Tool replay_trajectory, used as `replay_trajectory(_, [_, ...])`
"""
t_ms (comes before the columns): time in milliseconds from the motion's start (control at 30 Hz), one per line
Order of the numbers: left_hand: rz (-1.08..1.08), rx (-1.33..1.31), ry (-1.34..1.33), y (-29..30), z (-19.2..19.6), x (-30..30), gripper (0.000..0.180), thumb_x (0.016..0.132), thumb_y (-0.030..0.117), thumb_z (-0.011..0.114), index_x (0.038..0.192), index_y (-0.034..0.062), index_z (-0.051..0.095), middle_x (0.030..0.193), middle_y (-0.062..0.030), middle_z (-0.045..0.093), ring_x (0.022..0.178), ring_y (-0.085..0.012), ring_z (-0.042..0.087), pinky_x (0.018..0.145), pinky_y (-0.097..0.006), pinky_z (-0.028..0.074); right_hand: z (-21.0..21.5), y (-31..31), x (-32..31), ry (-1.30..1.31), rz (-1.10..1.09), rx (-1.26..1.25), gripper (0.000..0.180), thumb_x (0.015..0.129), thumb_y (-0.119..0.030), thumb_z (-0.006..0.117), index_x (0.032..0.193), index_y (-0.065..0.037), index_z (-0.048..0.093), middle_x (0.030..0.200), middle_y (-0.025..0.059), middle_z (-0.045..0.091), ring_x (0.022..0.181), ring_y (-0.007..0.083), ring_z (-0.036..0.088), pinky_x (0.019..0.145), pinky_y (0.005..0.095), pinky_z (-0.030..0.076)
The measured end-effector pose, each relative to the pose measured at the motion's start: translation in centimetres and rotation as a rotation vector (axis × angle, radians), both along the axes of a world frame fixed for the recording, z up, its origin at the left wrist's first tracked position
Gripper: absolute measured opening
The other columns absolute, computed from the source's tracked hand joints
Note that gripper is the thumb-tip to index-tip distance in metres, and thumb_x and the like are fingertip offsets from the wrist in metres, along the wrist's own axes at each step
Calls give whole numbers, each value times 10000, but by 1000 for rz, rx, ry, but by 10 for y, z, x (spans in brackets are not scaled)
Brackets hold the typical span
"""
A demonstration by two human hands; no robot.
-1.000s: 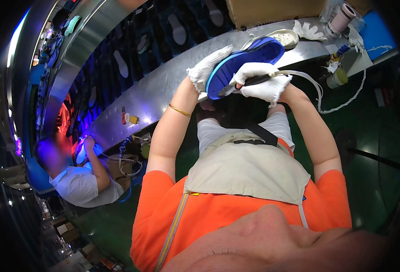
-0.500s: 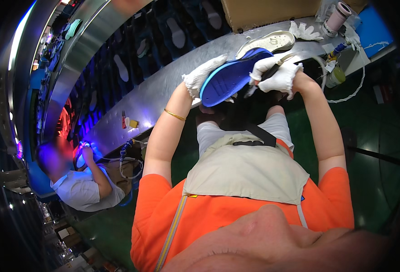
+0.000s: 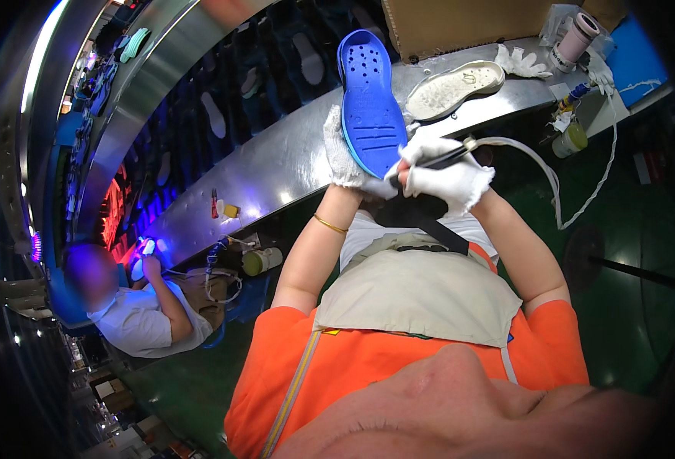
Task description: The person uses a handheld tool to scrape and clean the soles of several blue and green slip-on shoes. They repeatedly pick up each shoe, work on the sole, and place it back on the metal workbench.
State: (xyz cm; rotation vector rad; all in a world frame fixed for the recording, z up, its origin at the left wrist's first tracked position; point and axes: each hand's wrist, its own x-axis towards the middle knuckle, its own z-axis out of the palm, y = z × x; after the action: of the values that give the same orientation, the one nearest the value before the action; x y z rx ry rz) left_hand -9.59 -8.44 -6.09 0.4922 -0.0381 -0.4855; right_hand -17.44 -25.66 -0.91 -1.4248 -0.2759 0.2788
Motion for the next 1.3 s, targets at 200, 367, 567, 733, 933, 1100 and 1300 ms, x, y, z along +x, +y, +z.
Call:
replay_trajectory(200, [58, 2, 25, -11, 1, -13, 641, 879, 536, 317, 1279, 52, 450, 1197, -178, 538, 1053, -315, 552, 950, -435, 436, -14, 6, 19, -593, -402, -100, 85, 745, -11, 671, 814, -19, 622, 815, 73, 649, 761, 130, 615, 711, 269, 501])
replay_trajectory(367, [79, 43, -144, -6, -21, -8, 599, 888, 527, 337, 1225, 56, 488, 1124, -134, 580, 992, -258, 579, 904, -385, 471, -4, 12, 6, -440, -168, -37, 96, 734, -16, 669, 813, -19, 615, 796, 57, 646, 738, 140, 615, 746, 268, 492])
replay_trajectory(567, [75, -219, 71, -22, 27, -37, 455, 887, 382, 434, 1217, 77, 504, 1130, -89, 579, 1016, -228, 574, 918, -376, 465, 2, 8, 32, -309, -486, 58, 106, 796, -41, 652, 876, 6, 600, 837, 66, 656, 770, 96, 607, 741, 251, 498])
replay_trajectory(733, [104, 85, -89, -27, 14, -38, 608, 893, 518, 341, 1282, 65, 462, 1245, -111, 537, 1076, -228, 551, 955, -359, 438, -4, 24, 29, -312, -483, 105, 126, 783, -51, 669, 886, -2, 614, 819, 49, 650, 764, 83, 600, 731, 245, 494])
replay_trajectory(933, [165, 0, -7, -20, -14, -24, 577, 898, 471, 385, 1185, -14, 508, 1080, -129, 596, 962, -228, 582, 900, -365, 470, 10, 20, 19, -167, -412, 221, 121, 811, -40, 643, 907, 11, 592, 809, 68, 648, 697, 105, 614, 679, 244, 508])
replay_trajectory(1100, [238, 154, 4, -28, 5, -32, 601, 893, 492, 376, 1253, 17, 447, 1141, -139, 545, 861, -220, 551, 830, -354, 478, 10, 10, 28, -191, -524, 117, 125, 826, -126, 635, 874, -10, 642, 730, 46, 653, 614, 88, 604, 595, 215, 487])
replay_trajectory(1300, [249, 364, -261, -29, -6, -37, 545, 927, 479, 387, 1291, 74, 417, 1191, -104, 544, 1012, -214, 576, 886, -368, 490, 3, 10, 28, -180, -474, 63, 142, 828, -131, 626, 913, -18, 638, 801, 36, 640, 702, 116, 614, 660, 247, 489])
